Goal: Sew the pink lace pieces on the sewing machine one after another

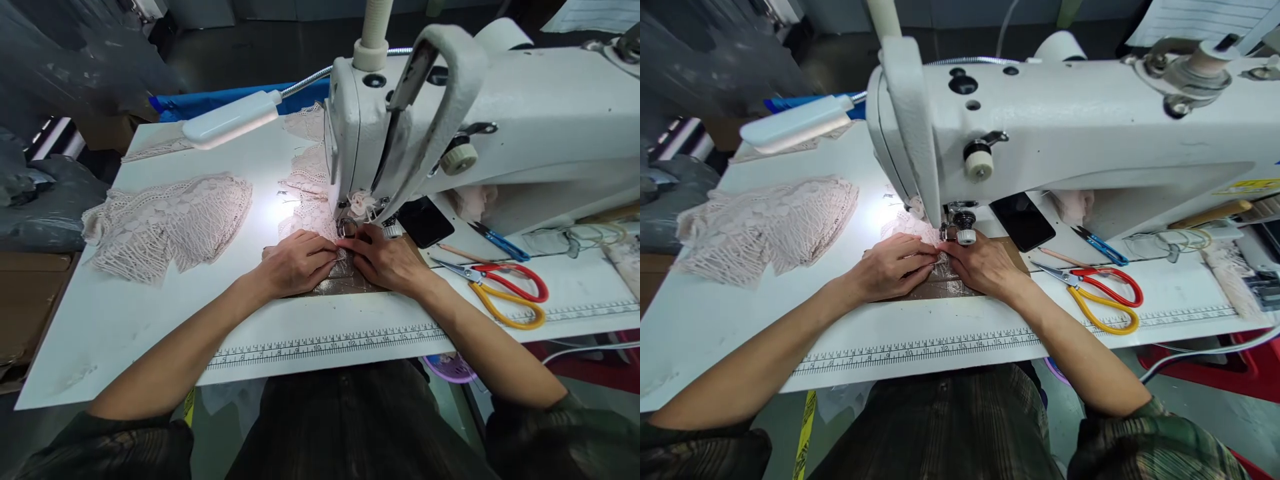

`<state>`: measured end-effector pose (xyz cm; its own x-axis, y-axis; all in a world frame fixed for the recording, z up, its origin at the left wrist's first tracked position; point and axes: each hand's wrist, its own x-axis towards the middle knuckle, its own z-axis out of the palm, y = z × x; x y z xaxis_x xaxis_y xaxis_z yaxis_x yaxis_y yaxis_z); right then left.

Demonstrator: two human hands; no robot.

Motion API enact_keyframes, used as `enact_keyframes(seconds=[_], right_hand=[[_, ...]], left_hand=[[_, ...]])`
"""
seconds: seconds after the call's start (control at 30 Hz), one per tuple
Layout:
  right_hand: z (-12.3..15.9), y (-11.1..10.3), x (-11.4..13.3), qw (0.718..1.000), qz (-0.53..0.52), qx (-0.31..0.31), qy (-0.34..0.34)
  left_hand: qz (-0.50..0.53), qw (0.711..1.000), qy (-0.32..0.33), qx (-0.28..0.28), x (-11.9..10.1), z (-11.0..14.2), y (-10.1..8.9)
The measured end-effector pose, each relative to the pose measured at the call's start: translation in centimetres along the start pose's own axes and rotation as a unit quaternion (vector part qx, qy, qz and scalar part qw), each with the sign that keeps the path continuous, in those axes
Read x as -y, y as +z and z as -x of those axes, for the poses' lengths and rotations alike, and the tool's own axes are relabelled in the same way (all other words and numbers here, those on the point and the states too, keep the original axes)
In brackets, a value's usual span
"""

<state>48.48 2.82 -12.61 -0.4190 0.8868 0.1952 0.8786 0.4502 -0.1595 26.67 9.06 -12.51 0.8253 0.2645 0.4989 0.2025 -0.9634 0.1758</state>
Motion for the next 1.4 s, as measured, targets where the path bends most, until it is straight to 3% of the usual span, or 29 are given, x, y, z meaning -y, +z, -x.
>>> enact_keyframes(seconds=[0.23, 0.4, 0.5, 0.77, 0.93, 1.4], right_hand=[[0.2, 0.3, -0.4, 0.999, -0.023, 0.009, 0.043], [0.7, 0.5, -1.3, 0.978, -0.176, -0.083, 0.081], [0.7, 0.6, -1.4, 0.969, -0.198, -0.108, 0.103], [0.8, 0.6, -0.9, 0.979, -0.176, -0.087, 0.044], [0.8, 0.6, -0.8, 0.991, -0.128, -0.046, 0.009], [0.8, 0.6, -0.9, 0.99, -0.134, -0.039, -0.014]], left_hand=[[-0.022, 0.999, -0.041, -0.023, -0.1, 0.0, 0.6], [-0.035, 0.998, -0.044, -0.01, -0.2, 0.0, 0.4], [-0.047, 0.998, -0.034, -0.016, -0.3, -0.1, 0.4], [-0.112, 0.993, 0.027, -0.036, -0.1, -0.2, 0.6], [-0.125, 0.99, 0.059, -0.019, -0.1, -0.2, 0.5], [-0.143, 0.987, 0.069, 0.017, -0.9, 0.1, 0.0]])
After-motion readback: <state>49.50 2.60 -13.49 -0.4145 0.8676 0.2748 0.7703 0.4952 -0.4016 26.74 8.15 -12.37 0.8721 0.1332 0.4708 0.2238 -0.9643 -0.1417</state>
